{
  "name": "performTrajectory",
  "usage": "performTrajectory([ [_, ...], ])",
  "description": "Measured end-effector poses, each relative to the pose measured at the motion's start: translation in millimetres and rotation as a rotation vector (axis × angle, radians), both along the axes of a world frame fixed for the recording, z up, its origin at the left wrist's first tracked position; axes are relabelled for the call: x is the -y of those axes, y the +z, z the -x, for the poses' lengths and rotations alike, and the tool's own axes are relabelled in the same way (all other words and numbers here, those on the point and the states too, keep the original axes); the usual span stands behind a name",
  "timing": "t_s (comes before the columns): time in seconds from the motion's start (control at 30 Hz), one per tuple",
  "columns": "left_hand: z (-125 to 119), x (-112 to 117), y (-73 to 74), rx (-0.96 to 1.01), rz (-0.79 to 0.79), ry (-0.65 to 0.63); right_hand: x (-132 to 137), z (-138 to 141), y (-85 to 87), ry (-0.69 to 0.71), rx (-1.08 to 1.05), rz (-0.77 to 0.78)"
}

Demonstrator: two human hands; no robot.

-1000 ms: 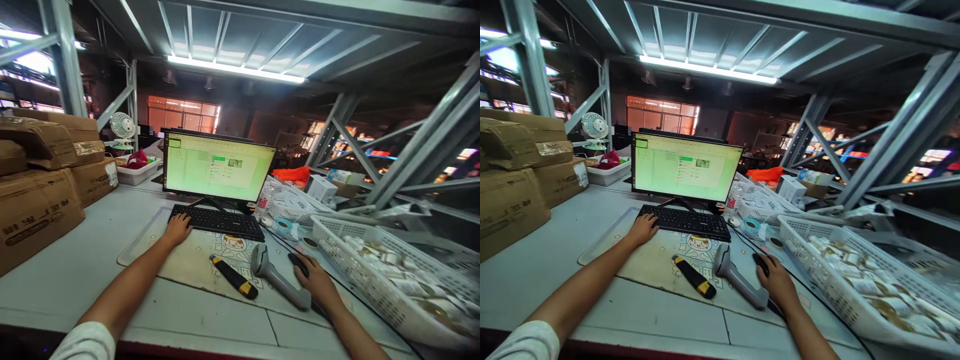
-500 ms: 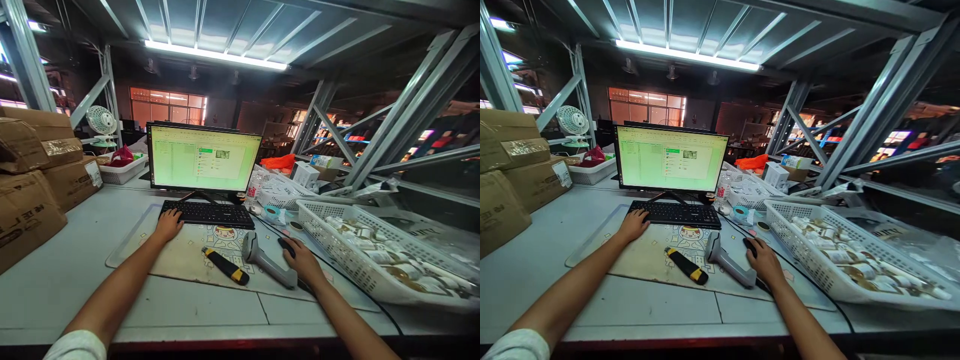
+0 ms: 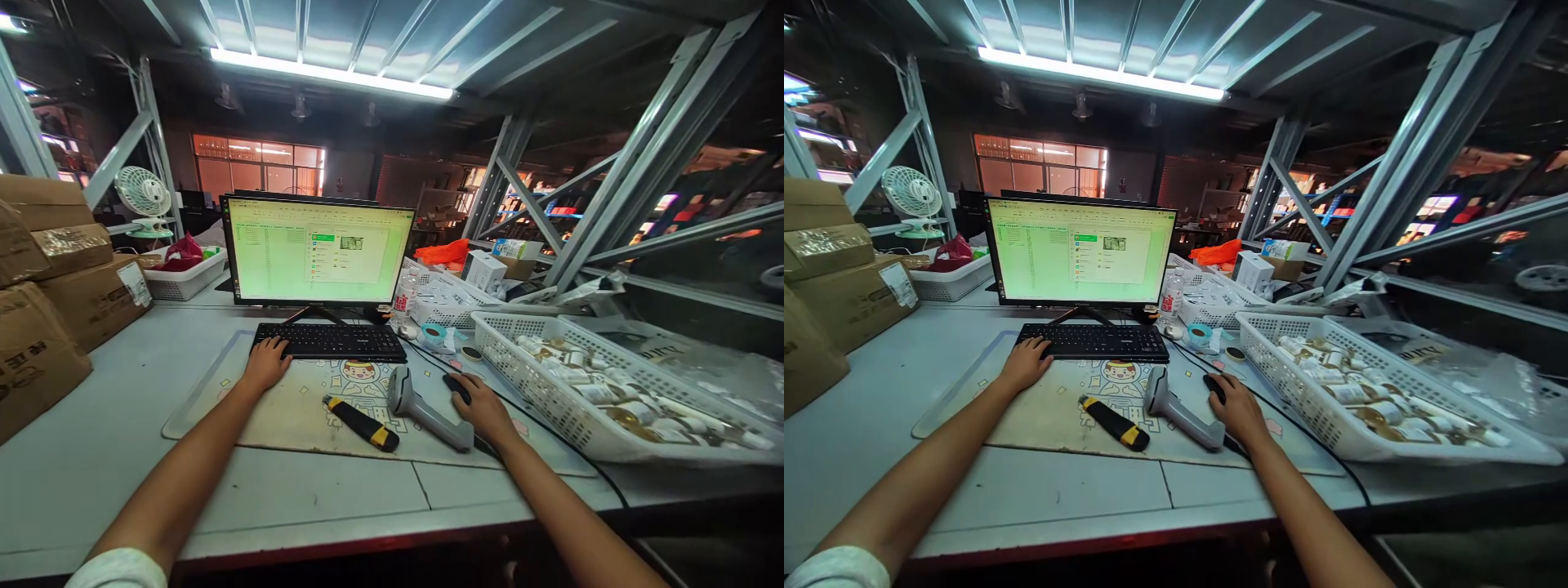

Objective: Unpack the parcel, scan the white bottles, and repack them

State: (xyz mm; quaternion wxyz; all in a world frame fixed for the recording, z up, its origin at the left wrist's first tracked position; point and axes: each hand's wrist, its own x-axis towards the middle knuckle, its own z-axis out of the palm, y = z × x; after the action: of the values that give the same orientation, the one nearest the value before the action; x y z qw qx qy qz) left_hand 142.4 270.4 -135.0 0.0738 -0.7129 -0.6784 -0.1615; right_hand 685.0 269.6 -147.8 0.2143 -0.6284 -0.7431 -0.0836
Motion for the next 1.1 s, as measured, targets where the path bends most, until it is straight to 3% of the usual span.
performTrajectory([
  [1.1, -4.1, 6.6, 8.1, -0.088, 0.006, 0.035, 7.3, 6.4, 2.2, -0.071, 0.017, -0.033],
])
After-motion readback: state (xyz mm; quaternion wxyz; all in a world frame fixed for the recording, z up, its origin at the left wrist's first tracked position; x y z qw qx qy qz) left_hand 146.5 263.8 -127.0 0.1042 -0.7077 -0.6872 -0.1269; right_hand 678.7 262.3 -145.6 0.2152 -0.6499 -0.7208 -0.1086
